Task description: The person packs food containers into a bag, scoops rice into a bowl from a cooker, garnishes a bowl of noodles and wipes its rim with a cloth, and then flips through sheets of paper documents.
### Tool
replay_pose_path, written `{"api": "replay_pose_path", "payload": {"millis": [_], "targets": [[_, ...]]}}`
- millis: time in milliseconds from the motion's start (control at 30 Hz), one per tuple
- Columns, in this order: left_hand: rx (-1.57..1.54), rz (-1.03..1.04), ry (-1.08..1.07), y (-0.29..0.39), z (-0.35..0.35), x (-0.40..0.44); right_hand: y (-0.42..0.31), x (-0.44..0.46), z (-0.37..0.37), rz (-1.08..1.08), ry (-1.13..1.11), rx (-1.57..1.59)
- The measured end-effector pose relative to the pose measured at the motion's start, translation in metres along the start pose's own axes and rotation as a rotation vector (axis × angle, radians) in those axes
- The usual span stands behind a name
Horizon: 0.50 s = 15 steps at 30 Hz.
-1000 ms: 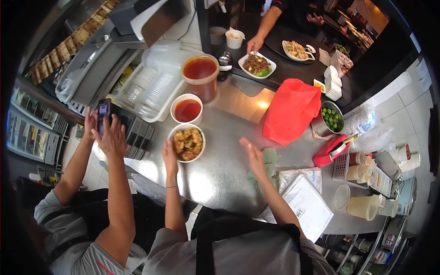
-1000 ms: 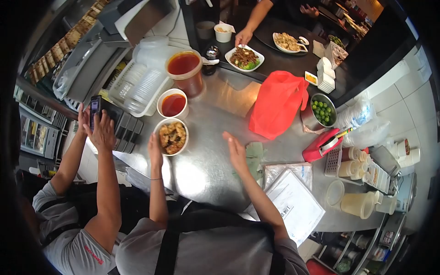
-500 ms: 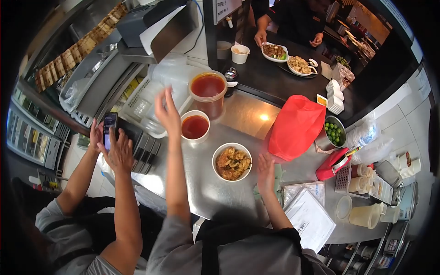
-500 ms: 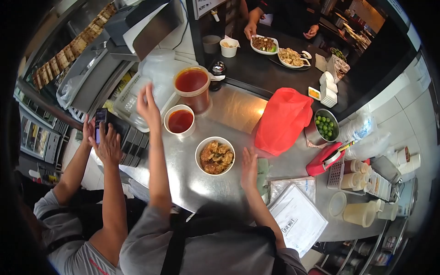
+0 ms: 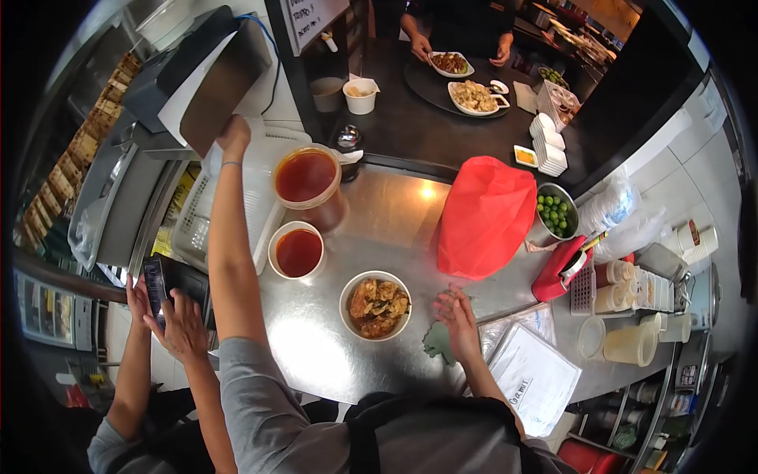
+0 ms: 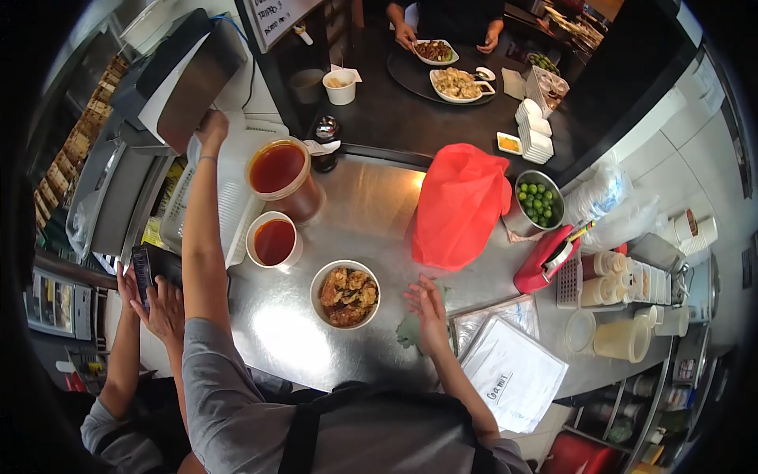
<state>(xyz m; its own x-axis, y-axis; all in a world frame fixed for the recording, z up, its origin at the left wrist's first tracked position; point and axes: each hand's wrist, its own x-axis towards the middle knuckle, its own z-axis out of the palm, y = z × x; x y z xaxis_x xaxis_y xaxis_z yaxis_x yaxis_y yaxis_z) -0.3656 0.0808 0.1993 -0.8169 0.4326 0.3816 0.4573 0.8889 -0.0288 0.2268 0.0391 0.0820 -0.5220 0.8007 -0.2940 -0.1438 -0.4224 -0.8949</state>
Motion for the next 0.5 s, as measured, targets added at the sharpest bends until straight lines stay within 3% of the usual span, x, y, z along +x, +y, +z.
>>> {"api": "replay_pose_path", "payload": {"millis": [33,100,133,233,300,433,500], "targets": [[0.003,0.008,-0.006,-0.008,0.004,-0.005,-0.007,0.004,0.002,-0.033,-0.021,-0.05],[-0.221,0.206,0.238,-0.027,0.008,-0.016,-0.025,0.018,0.012,-0.062,-0.032,-0.105],[-0.22,0.209,0.238,-0.033,0.011,-0.018,-0.034,0.027,0.018,-0.15,-0.084,-0.21],[-0.547,0.297,0.549,-0.046,0.021,-0.028,-0.066,0.057,0.053,-0.388,-0.266,-0.369],[-0.582,0.292,0.556,-0.046,0.002,-0.041,-0.092,0.085,0.089,-0.634,-0.421,-0.597],[-0.78,0.285,0.517,-0.026,-0.038,-0.079,-0.123,0.15,0.2,-0.597,-0.698,-0.403],[-0.886,0.293,0.448,-0.016,-0.052,-0.093,-0.122,0.198,0.256,-0.421,-0.674,-0.343]]}}
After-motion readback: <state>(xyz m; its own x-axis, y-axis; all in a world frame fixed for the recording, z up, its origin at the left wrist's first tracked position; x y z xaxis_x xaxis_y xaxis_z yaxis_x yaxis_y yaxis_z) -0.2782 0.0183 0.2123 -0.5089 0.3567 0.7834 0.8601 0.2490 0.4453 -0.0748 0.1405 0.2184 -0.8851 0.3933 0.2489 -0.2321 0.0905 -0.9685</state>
